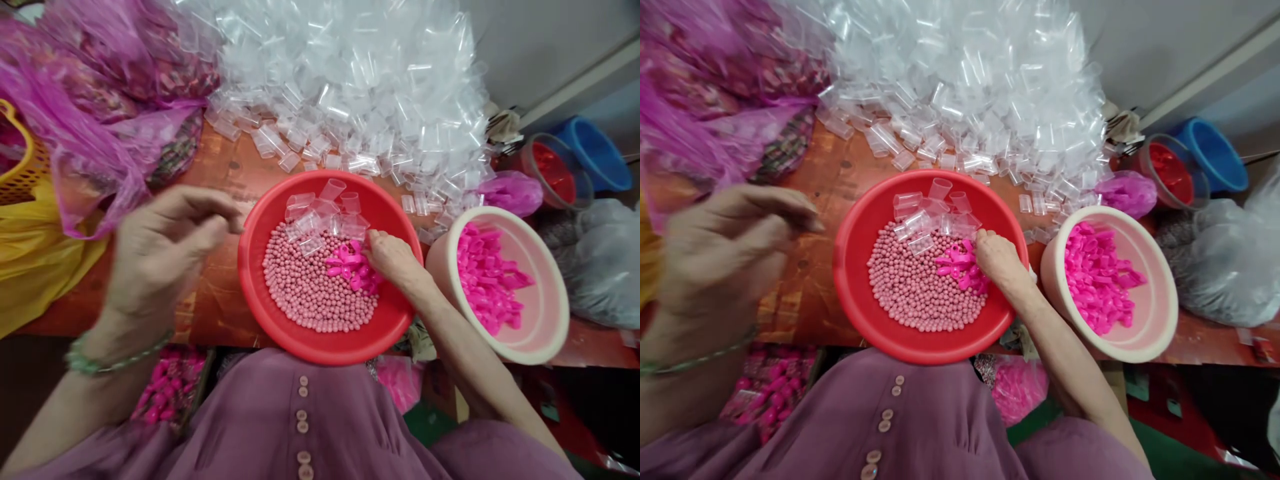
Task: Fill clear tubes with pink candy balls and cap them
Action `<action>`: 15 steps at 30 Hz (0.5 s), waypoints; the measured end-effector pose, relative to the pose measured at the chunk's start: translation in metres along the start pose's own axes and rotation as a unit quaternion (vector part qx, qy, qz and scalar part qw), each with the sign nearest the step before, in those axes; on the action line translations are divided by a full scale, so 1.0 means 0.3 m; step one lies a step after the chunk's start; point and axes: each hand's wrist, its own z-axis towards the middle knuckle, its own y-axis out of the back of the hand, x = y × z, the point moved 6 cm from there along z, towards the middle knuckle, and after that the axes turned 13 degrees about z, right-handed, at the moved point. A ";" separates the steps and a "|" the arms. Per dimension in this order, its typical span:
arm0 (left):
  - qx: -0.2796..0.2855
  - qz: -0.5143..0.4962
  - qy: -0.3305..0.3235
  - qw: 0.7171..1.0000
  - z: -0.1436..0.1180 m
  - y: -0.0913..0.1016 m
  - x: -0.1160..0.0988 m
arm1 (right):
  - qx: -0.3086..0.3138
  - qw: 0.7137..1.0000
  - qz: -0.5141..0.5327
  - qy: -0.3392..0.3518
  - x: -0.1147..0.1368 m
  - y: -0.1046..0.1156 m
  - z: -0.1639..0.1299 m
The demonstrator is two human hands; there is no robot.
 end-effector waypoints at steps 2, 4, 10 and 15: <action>0.081 0.059 -0.027 0.995 -0.016 -0.052 0.025 | 0.005 1.000 0.002 -0.018 -0.006 -0.002 0.023; 0.134 0.123 -0.052 0.982 -0.036 -0.099 0.045 | 0.014 1.000 0.013 -0.024 -0.007 0.003 0.043; 0.121 0.214 -0.104 0.964 -0.057 -0.161 0.071 | 0.042 0.997 0.049 -0.038 -0.004 -0.006 0.076; 0.023 0.283 -0.174 0.943 -0.075 -0.163 0.079 | -0.048 0.998 0.022 -0.017 -0.016 0.066 0.005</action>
